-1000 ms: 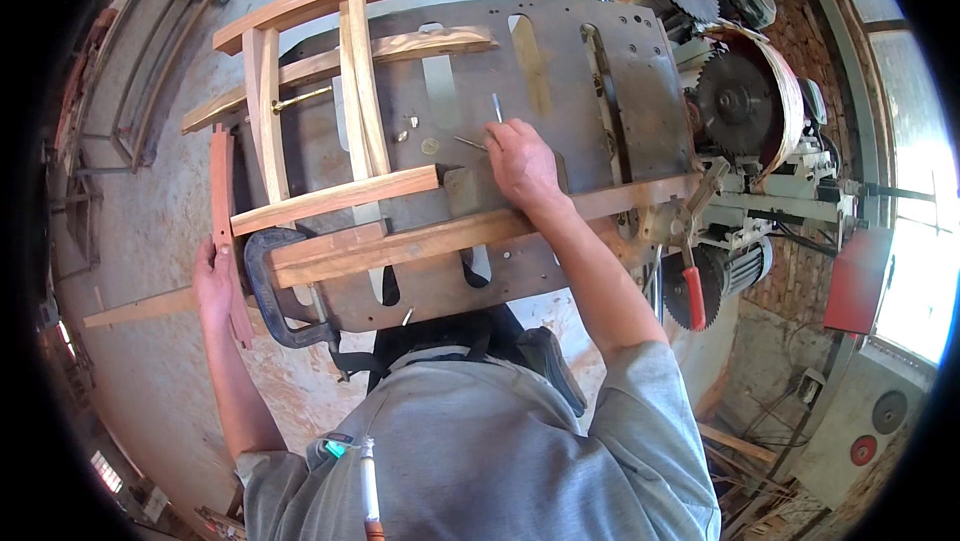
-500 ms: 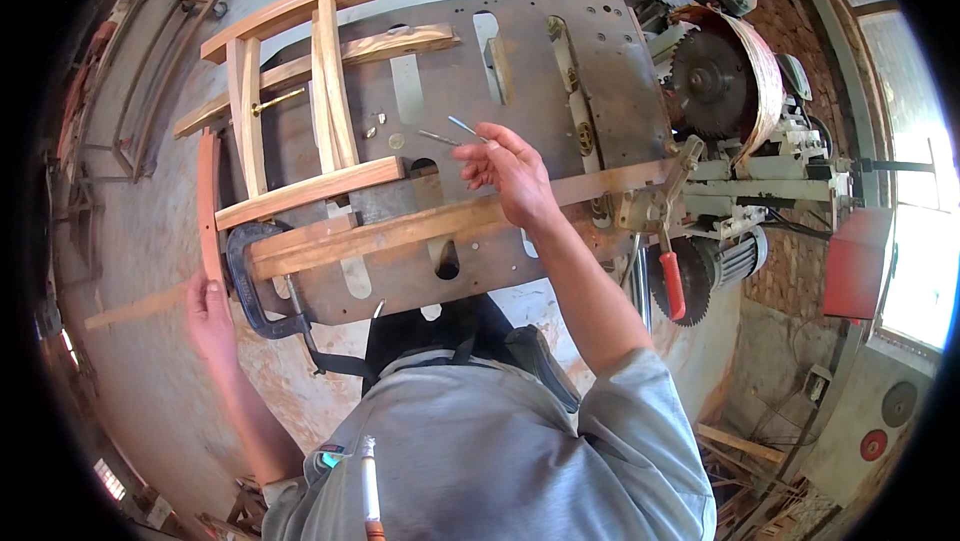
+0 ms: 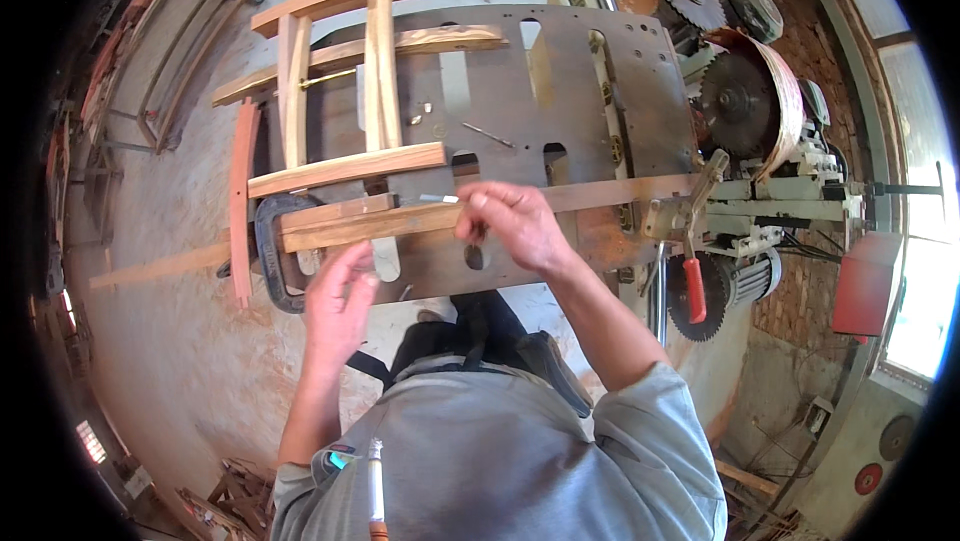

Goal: The person assembles a wooden chair frame on a workbench, inserting brass dowels and tightening screws with a screwdriver. They handle wooden slats, dowels, and screws, and use a clamp to secure the frame during assembly.

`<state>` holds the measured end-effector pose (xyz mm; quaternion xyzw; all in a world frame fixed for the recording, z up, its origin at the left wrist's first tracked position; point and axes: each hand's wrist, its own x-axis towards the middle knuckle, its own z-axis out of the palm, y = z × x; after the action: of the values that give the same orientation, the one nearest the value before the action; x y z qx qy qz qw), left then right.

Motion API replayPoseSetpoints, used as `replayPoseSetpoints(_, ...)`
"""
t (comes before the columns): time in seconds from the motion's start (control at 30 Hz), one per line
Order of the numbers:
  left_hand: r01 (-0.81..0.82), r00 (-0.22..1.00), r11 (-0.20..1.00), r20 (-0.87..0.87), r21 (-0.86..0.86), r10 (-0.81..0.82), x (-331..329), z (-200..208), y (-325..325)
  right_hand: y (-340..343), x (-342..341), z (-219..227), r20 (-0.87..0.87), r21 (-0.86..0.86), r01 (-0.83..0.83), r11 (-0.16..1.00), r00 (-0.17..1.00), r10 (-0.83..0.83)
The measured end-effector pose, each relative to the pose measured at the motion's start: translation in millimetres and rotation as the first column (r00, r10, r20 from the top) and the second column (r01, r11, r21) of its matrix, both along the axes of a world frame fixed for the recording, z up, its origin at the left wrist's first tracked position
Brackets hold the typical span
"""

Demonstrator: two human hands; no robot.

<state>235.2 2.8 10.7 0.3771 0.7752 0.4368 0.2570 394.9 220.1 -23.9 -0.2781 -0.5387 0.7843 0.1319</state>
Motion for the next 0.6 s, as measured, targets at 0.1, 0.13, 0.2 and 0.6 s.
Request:
replayPoseSetpoints(0.1, 0.01, 1.0, 0.999, 0.004, 0.04, -0.01, 9.7, 3.0, -4.2, -37.5, -9.4, 4.8, -0.026, -0.078, -0.201, 0.976, 0.98, 0.2)
replayPoseSetpoints(0.13, 0.028, 1.0, 0.998, -0.006, 0.047, -0.028, 11.4, 2.5, -9.6, -50.8, -13.0, 6.2, -0.011, -0.11, -0.247, 0.963, 0.969, 0.248)
replayPoseSetpoints(0.2, 0.08, 0.99, 0.997, -0.119, 0.001, -0.08, 12.5, -0.7, -26.0, -80.2, -18.9, -0.5, -0.028, -0.163, -0.324, 0.932, 0.946, 0.324)
replayPoseSetpoints(0.6, -0.249, 0.869, 0.943, 0.381, -0.219, 0.318, 42.2, -40.8, -178.3, -202.3, -25.6, -23.4, 0.209, 0.462, -0.64, 0.615, 0.752, 0.625)
